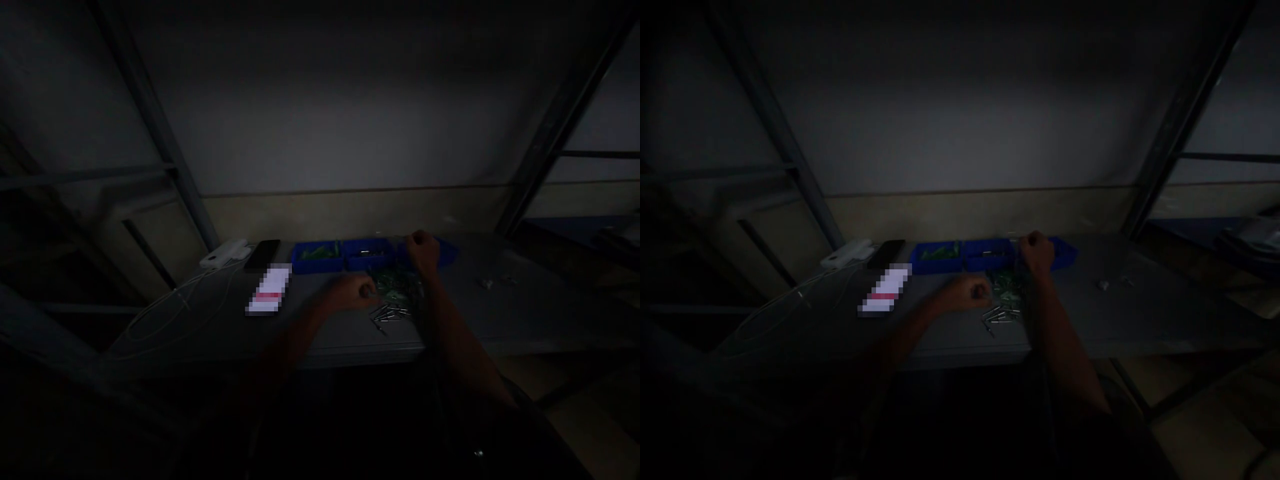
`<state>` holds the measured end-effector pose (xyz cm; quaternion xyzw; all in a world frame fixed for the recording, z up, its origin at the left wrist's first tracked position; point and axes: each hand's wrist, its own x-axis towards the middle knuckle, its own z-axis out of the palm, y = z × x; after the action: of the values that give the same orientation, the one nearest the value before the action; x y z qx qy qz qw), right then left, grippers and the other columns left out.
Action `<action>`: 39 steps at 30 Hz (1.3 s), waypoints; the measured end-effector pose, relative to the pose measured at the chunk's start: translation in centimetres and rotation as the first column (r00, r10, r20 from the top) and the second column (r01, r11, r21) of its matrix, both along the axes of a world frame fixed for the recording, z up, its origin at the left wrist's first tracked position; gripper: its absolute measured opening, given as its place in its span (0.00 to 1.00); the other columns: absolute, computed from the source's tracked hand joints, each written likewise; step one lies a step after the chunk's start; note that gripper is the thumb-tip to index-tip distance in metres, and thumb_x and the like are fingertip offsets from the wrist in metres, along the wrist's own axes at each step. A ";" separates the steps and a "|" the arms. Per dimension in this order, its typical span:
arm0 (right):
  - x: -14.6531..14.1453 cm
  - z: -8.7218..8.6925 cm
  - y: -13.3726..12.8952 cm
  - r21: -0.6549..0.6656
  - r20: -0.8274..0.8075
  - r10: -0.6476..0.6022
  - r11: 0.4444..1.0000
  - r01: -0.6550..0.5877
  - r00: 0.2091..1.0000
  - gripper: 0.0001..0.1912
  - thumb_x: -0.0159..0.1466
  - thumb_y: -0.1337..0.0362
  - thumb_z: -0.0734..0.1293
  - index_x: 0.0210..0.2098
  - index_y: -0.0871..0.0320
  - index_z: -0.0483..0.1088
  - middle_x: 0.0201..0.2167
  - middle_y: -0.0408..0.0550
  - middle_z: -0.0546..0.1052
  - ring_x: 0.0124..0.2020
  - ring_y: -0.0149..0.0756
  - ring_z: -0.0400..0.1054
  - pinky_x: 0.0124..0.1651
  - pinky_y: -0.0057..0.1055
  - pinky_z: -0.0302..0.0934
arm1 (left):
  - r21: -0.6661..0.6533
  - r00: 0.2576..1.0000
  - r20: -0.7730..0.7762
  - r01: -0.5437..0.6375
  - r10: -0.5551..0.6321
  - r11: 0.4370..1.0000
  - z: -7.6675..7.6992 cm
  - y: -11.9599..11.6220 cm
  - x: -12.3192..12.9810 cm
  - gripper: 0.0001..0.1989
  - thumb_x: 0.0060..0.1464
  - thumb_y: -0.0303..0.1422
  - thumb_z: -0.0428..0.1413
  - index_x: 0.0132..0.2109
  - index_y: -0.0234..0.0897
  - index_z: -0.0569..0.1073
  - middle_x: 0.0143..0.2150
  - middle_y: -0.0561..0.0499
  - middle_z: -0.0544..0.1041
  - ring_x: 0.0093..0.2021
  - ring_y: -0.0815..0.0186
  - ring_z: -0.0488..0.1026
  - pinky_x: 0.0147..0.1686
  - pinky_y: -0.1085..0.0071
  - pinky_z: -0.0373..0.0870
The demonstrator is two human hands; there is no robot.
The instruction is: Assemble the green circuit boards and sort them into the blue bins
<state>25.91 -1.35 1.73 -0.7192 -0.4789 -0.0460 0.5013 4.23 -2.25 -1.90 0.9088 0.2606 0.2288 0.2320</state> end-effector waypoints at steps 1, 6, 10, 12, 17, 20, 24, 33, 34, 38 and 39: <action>0.4 0.0 -0.1 -0.039 -0.007 -0.088 0.995 0.088 0.996 0.15 0.55 0.58 0.59 0.29 0.60 0.72 0.28 0.54 0.76 0.30 0.40 0.67 0.32 0.30 0.55 | 0.010 0.999 -0.018 0.043 -0.042 0.999 0.0 -0.2 0.1 0.13 0.43 0.42 0.59 0.32 0.37 0.72 0.28 0.54 0.73 0.28 0.70 0.70 0.28 0.76 0.63; 1.0 -0.2 -0.4 -0.178 0.037 -0.290 0.940 0.292 0.956 0.19 0.56 0.58 0.58 0.37 0.63 0.74 0.35 0.63 0.76 0.36 0.47 0.69 0.37 0.38 0.57 | 0.057 0.987 -0.086 0.139 -0.133 0.989 0.3 -0.3 0.0 0.08 0.44 0.36 0.58 0.31 0.36 0.73 0.30 0.52 0.75 0.31 0.70 0.71 0.31 0.76 0.65; 0.9 -0.4 -0.5 -0.237 0.088 -0.332 0.909 0.343 0.939 0.19 0.55 0.59 0.59 0.38 0.64 0.73 0.35 0.63 0.75 0.42 0.51 0.66 0.43 0.43 0.55 | 0.102 0.978 -0.173 0.136 -0.117 0.985 0.7 -0.1 -0.1 0.04 0.46 0.29 0.56 0.32 0.35 0.74 0.33 0.51 0.75 0.32 0.70 0.71 0.33 0.76 0.65; 0.9 -0.5 -0.5 -0.247 0.088 -0.351 0.899 0.362 0.932 0.18 0.54 0.59 0.60 0.38 0.64 0.73 0.35 0.62 0.75 0.43 0.50 0.65 0.44 0.44 0.53 | 0.138 0.974 -0.203 0.134 -0.105 0.981 1.0 -0.2 -0.2 0.05 0.46 0.28 0.55 0.32 0.34 0.74 0.33 0.50 0.75 0.33 0.70 0.71 0.34 0.76 0.64; 0.0 -0.5 -0.2 -0.174 0.116 -0.303 0.931 0.319 0.946 0.16 0.55 0.59 0.59 0.37 0.61 0.72 0.34 0.58 0.75 0.42 0.48 0.63 0.42 0.41 0.52 | 0.178 0.961 -0.275 0.093 -0.041 0.980 1.3 0.0 -0.6 0.06 0.49 0.30 0.54 0.34 0.35 0.75 0.35 0.50 0.76 0.37 0.67 0.71 0.38 0.73 0.64; -1.4 -0.3 0.1 -0.106 0.131 -0.202 0.971 0.216 0.971 0.14 0.56 0.60 0.58 0.32 0.59 0.71 0.30 0.55 0.74 0.39 0.45 0.62 0.40 0.38 0.52 | 0.189 0.949 -0.314 0.048 0.014 0.981 1.2 0.3 -0.7 0.06 0.50 0.32 0.54 0.34 0.36 0.75 0.36 0.50 0.76 0.38 0.66 0.71 0.39 0.73 0.64; -3.6 -0.2 0.2 0.008 0.169 -0.003 1.000 0.002 0.986 0.11 0.57 0.63 0.55 0.25 0.58 0.67 0.25 0.51 0.71 0.35 0.41 0.60 0.37 0.34 0.51 | 0.225 0.940 -0.339 0.047 0.033 0.973 0.7 0.8 -0.7 0.06 0.51 0.31 0.52 0.34 0.37 0.74 0.36 0.50 0.76 0.39 0.65 0.70 0.39 0.72 0.64; -6.4 -0.4 -0.6 0.045 0.177 0.623 0.768 -0.639 0.762 0.14 0.51 0.69 0.59 0.37 0.59 0.66 0.23 0.42 0.67 0.26 0.32 0.60 0.31 0.27 0.54 | 0.204 0.965 0.068 -0.262 0.253 0.943 1.0 3.2 -2.4 0.08 0.56 0.29 0.46 0.36 0.34 0.69 0.36 0.48 0.73 0.39 0.64 0.68 0.40 0.68 0.64; -6.6 -0.5 -0.7 -0.014 0.186 0.675 0.728 -0.685 0.714 0.12 0.52 0.69 0.59 0.37 0.59 0.67 0.23 0.42 0.67 0.26 0.31 0.61 0.31 0.27 0.54 | 0.192 0.957 0.103 -0.285 0.270 0.939 1.1 3.4 -2.6 0.08 0.56 0.29 0.46 0.36 0.34 0.69 0.36 0.48 0.73 0.39 0.64 0.68 0.40 0.68 0.64; -7.1 -0.9 -0.9 -0.139 0.205 0.769 0.636 -0.759 0.606 0.06 0.55 0.67 0.60 0.30 0.60 0.69 0.24 0.44 0.71 0.25 0.29 0.62 0.31 0.26 0.54 | 0.161 0.942 0.168 -0.316 0.289 0.935 1.3 3.6 -2.7 0.08 0.56 0.30 0.46 0.36 0.34 0.69 0.35 0.48 0.73 0.38 0.64 0.69 0.40 0.68 0.65; -7.2 -0.9 -0.9 -0.140 0.203 0.772 0.632 -0.762 0.602 0.06 0.56 0.67 0.60 0.30 0.60 0.69 0.24 0.44 0.71 0.25 0.29 0.62 0.31 0.25 0.55 | 0.156 0.940 0.178 -0.319 0.291 0.935 1.3 3.6 -2.7 0.08 0.57 0.30 0.45 0.36 0.34 0.69 0.35 0.48 0.73 0.39 0.64 0.69 0.40 0.68 0.65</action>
<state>18.73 -2.21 0.80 -0.4423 -0.7993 0.0949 0.3956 1.57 1.33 -0.58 0.8544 0.3583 0.3538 0.1287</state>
